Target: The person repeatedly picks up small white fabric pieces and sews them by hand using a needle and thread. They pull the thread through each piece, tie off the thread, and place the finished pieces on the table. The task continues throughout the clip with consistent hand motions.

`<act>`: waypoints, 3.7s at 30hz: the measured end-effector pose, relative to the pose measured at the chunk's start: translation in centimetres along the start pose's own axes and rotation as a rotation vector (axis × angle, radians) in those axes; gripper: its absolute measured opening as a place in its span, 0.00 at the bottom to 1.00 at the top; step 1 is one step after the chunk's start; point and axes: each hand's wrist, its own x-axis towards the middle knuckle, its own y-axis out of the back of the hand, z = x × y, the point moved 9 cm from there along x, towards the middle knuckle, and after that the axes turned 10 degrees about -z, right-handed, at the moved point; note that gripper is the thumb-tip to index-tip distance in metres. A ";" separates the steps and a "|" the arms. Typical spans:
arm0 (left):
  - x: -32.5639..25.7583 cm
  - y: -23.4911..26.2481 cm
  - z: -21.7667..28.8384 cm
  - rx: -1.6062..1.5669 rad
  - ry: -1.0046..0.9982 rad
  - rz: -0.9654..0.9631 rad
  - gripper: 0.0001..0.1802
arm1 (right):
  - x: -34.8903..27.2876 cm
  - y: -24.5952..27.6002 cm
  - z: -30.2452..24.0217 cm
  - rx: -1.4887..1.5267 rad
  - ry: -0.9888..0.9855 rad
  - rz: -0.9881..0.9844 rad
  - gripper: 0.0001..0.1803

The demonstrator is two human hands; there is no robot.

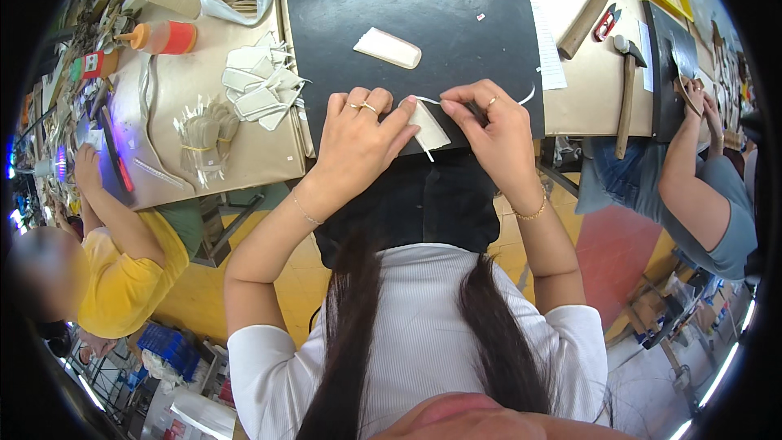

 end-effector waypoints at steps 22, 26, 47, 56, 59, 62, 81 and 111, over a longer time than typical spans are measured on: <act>0.6 -0.2 0.3 0.125 -0.028 -0.061 0.19 | -3.5 -2.1 -1.0 -0.398 0.133 -0.045 0.11; 0.6 -0.2 0.4 0.125 -0.024 -0.067 0.19 | -3.5 -2.4 -1.1 -0.436 0.125 -0.051 0.11; 2.3 -0.5 -4.2 -0.237 0.441 0.088 0.09 | -3.9 -3.1 -2.1 -0.621 0.154 -0.082 0.18; 0.8 -0.8 -1.6 -0.160 0.225 -0.060 0.25 | -4.5 -2.5 -1.3 -0.550 0.195 -0.072 0.16; 0.8 -0.9 -1.6 -0.157 0.221 -0.040 0.23 | -5.7 -2.8 -0.8 -0.645 0.138 -0.141 0.18; 0.9 -0.8 -1.7 -0.177 0.210 -0.013 0.21 | -6.3 -2.3 -0.8 -0.611 0.098 -0.170 0.18; -0.6 1.3 -4.6 -0.781 0.467 0.138 0.15 | 3.3 0.1 -1.5 -0.121 0.025 -0.261 0.16; -1.0 -1.1 0.9 0.122 0.022 0.071 0.22 | -0.2 -3.8 -3.2 -0.807 0.512 -0.254 0.19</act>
